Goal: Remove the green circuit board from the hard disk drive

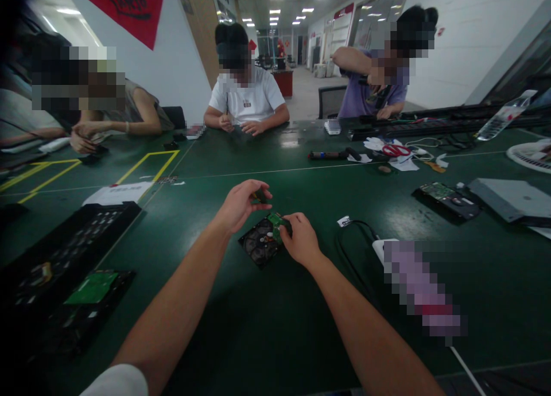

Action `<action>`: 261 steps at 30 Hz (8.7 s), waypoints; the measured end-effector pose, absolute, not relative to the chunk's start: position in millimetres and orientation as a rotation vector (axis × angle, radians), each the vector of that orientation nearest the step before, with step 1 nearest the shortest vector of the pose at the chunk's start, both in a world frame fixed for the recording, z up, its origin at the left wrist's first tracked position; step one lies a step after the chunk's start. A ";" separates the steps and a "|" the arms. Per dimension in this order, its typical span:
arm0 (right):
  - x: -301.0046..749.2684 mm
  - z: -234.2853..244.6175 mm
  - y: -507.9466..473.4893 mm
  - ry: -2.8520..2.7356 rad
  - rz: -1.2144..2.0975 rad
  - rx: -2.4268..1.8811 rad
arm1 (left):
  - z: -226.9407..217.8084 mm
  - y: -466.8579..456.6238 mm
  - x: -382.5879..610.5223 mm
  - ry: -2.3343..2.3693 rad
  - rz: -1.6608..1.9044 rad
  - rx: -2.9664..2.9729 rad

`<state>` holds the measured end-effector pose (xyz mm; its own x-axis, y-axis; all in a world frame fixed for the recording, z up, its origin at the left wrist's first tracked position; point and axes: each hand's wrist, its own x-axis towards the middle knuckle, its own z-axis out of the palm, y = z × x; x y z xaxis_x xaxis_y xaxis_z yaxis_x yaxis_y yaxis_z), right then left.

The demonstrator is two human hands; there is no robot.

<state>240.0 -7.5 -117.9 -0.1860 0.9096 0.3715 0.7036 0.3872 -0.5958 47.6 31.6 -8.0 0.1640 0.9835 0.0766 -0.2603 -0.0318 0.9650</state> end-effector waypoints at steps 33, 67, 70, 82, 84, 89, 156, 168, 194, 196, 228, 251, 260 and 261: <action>240.1 -121.2 -6.0 -1.958 0.364 -1.351 | -7.1 31.9 48.7 0.957 1.285 1.214; 239.4 -119.4 -6.4 -1.948 0.364 -1.357 | -1.3 25.1 53.4 0.884 1.170 1.132; 239.5 -119.8 -6.0 -1.951 0.367 -1.359 | -1.0 24.2 54.0 0.892 1.178 1.124; 240.2 -119.7 -6.1 -1.951 0.368 -1.353 | 0.7 24.5 52.7 0.887 1.185 1.191; 240.0 -119.1 -6.7 -1.955 0.365 -1.358 | -0.2 24.9 52.4 0.886 1.193 1.150; 239.5 -119.4 -6.2 -1.950 0.374 -1.368 | -2.0 25.5 52.7 0.882 1.208 1.102; 240.5 -123.1 -4.6 -1.948 0.375 -1.365 | -5.5 29.6 49.7 0.960 1.208 1.293; 240.0 -121.4 -5.8 -1.955 0.363 -1.365 | -6.3 29.9 51.7 0.919 1.233 1.180; 240.1 -120.1 -5.6 -1.956 0.361 -1.356 | -1.6 27.4 51.8 0.900 1.210 1.207; 240.3 -120.4 -5.5 -1.957 0.363 -1.358 | -1.8 28.0 51.5 0.912 1.214 1.235; 240.8 -121.7 -5.2 -1.964 0.354 -1.352 | 1.2 27.7 48.7 0.901 1.242 1.175; 241.6 -125.0 -2.7 -1.909 0.406 -1.294 | -3.2 32.5 47.6 0.839 1.292 1.191; 247.7 -126.1 1.2 -1.821 0.455 -1.306 | -6.1 31.8 50.4 0.905 1.315 1.280; 248.1 -126.2 1.6 -1.812 0.464 -1.313 | -6.1 31.8 49.9 0.924 1.310 1.300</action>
